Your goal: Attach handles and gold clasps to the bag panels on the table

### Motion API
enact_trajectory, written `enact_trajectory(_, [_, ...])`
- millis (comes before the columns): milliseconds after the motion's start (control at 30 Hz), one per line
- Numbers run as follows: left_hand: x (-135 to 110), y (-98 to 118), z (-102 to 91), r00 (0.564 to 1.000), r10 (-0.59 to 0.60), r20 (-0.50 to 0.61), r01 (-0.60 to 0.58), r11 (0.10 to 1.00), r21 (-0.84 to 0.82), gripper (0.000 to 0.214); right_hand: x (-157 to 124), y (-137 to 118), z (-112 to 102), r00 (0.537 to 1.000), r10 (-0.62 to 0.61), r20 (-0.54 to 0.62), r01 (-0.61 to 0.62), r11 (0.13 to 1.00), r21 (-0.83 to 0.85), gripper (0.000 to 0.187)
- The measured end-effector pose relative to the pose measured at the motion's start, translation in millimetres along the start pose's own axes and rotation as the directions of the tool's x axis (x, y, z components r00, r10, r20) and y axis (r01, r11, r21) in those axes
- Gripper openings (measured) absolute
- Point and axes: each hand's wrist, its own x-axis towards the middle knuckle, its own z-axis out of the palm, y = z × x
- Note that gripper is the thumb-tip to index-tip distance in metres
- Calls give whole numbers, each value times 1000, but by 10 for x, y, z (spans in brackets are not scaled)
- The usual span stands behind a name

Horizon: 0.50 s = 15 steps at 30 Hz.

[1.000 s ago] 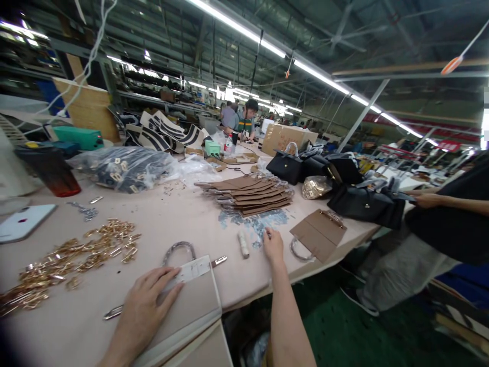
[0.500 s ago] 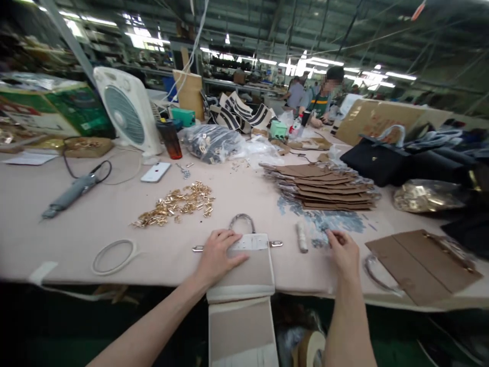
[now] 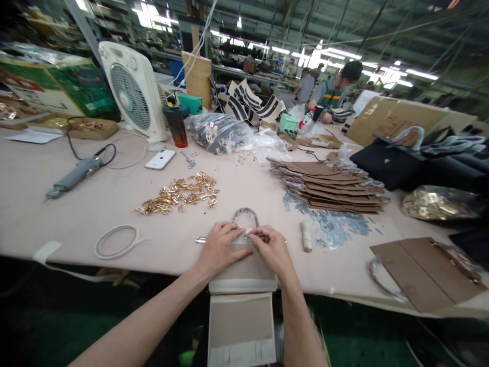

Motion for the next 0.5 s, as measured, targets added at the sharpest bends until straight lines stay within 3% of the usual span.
enact_trajectory(133, [-1,-18,12,1000,8,-7,-8,1000,1,54,6,12,-10,998,-67,15,68,994,-83,17])
enact_trajectory(500, [-26,-18,11,1000,22,-12,-21,999,28,51,85,88,88,997,-65,-31,55,966,-252,16])
